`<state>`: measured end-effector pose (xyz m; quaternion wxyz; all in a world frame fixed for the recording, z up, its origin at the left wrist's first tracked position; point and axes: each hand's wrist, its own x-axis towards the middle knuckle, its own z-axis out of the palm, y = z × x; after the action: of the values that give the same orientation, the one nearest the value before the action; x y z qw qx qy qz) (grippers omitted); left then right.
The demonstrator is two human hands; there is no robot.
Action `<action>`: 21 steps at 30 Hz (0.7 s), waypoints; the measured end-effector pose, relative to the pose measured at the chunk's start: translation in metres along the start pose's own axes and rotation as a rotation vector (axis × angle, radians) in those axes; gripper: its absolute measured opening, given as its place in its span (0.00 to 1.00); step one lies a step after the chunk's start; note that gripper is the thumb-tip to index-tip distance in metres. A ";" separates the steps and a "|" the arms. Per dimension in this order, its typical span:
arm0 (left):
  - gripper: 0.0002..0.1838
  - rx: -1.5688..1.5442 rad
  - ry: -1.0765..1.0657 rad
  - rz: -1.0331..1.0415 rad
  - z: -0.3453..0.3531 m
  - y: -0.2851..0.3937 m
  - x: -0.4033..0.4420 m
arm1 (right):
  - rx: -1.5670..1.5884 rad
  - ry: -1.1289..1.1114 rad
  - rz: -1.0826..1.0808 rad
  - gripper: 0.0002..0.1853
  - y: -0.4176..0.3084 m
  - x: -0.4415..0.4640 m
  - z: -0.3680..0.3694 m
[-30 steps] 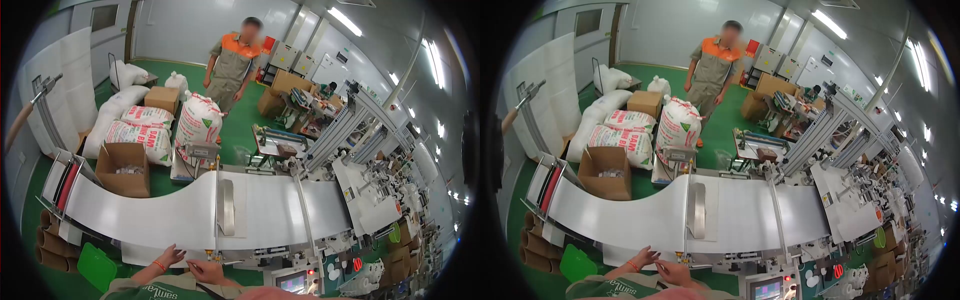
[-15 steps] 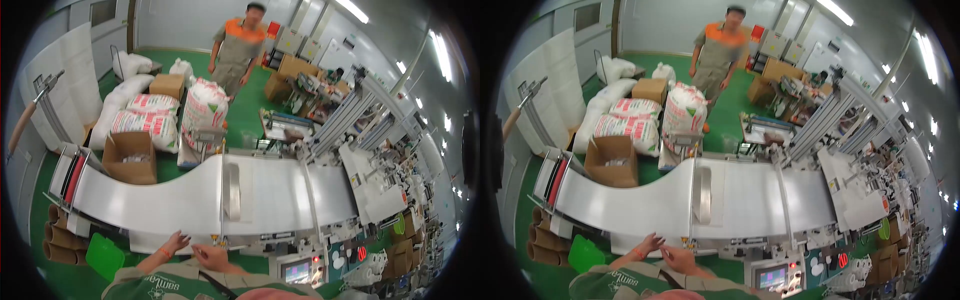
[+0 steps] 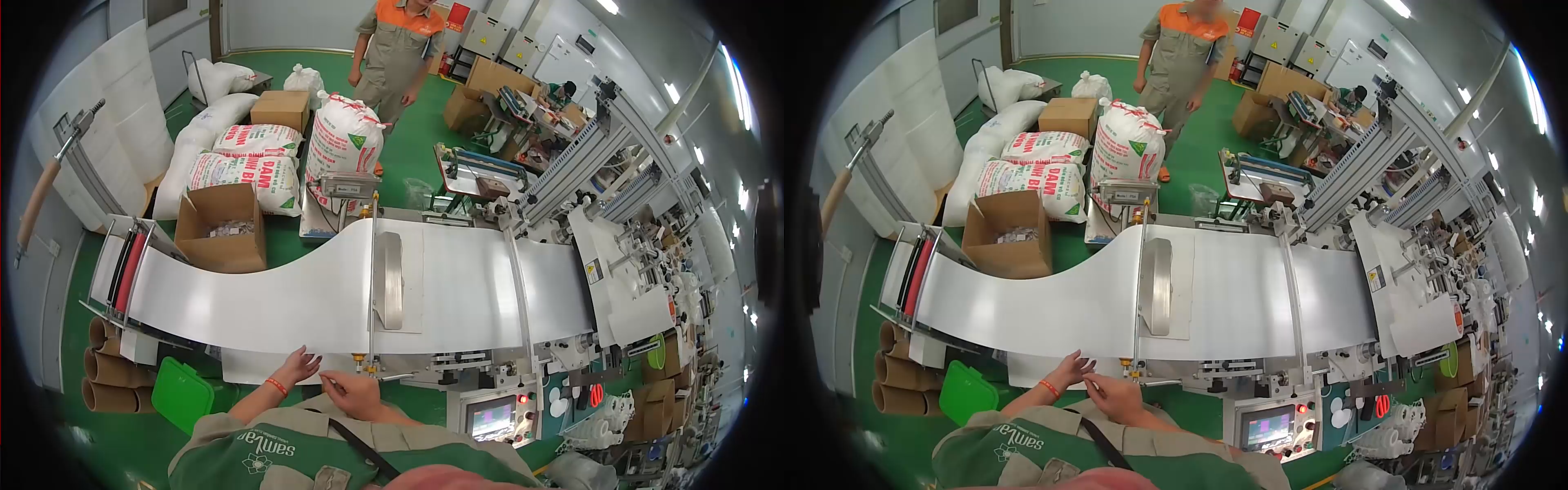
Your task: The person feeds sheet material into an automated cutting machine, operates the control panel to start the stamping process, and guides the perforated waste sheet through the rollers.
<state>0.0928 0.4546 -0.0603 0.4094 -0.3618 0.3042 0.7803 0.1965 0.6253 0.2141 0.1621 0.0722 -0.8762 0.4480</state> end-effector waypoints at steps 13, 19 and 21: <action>0.25 -0.175 -0.019 0.209 -0.009 0.012 -0.009 | -0.028 0.017 0.015 0.06 -0.004 0.001 0.000; 0.35 -0.107 0.136 0.282 -0.015 0.027 -0.018 | -0.173 -0.118 -0.073 0.07 0.011 -0.005 0.012; 0.39 -0.019 0.055 0.335 -0.012 0.029 -0.035 | -0.235 -0.205 -0.059 0.06 0.008 -0.003 0.008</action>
<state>0.0858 0.4166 -0.0329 0.2615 -0.3313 0.3640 0.8303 0.1958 0.6236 0.2025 0.0925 0.1237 -0.9321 0.3277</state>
